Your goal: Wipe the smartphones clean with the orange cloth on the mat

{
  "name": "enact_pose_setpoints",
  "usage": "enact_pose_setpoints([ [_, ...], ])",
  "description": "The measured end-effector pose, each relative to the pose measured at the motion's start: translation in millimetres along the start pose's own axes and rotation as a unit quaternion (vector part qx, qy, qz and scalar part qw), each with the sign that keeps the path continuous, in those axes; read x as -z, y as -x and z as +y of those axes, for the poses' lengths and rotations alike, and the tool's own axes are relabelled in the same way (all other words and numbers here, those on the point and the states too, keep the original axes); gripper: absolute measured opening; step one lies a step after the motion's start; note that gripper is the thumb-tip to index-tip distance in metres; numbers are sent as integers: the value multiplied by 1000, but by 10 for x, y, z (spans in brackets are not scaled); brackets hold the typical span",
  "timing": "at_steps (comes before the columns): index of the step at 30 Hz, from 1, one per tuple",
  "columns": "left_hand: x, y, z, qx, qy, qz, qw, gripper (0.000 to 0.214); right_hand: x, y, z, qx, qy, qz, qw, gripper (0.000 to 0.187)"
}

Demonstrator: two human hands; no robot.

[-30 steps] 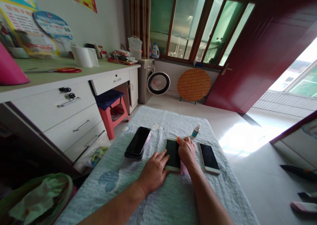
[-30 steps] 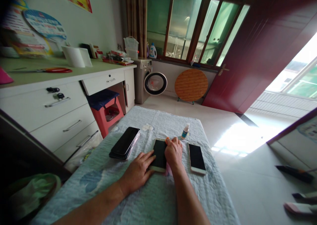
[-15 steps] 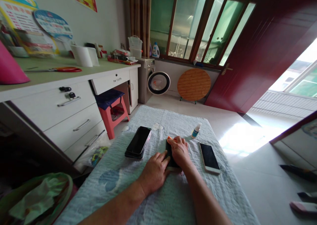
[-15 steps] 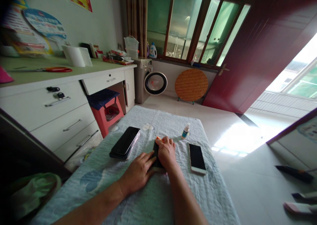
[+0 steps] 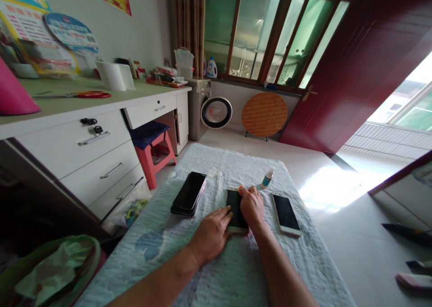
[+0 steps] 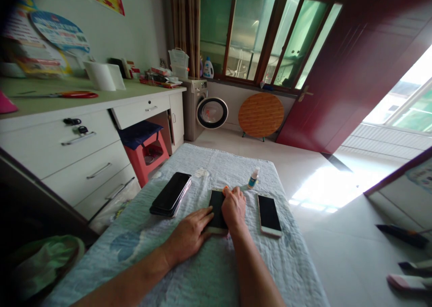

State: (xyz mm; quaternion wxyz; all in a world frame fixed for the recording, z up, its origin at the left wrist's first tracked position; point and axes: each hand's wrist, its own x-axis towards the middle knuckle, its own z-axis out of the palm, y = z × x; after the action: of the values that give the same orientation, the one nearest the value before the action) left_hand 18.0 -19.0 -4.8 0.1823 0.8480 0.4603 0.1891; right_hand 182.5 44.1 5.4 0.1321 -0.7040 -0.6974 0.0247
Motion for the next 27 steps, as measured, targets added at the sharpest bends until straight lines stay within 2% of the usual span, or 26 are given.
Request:
enact_pose_setpoints([
  [4, 17, -10, -18, 0, 20, -12, 1000, 48, -2, -11, -12, -4, 5, -8, 1000, 34],
  [12, 43, 9, -20, -9, 62, -2, 998, 50, -37, 4, -107, 86, -33, -26, 995, 32],
  [17, 60, -6, -1, -19, 84, 7, 996, 49, -41, 25, -167, 117, -35, -26, 992, 31],
  [20, 54, -8, 9, -18, 75, 10, 997, 48, -31, 26, -170, 105, -33, -20, 994, 32],
  [27, 5, 6, 4, -2, 43, 17, 999, 46, 37, 2, -43, 29, 11, -9, 999, 33],
])
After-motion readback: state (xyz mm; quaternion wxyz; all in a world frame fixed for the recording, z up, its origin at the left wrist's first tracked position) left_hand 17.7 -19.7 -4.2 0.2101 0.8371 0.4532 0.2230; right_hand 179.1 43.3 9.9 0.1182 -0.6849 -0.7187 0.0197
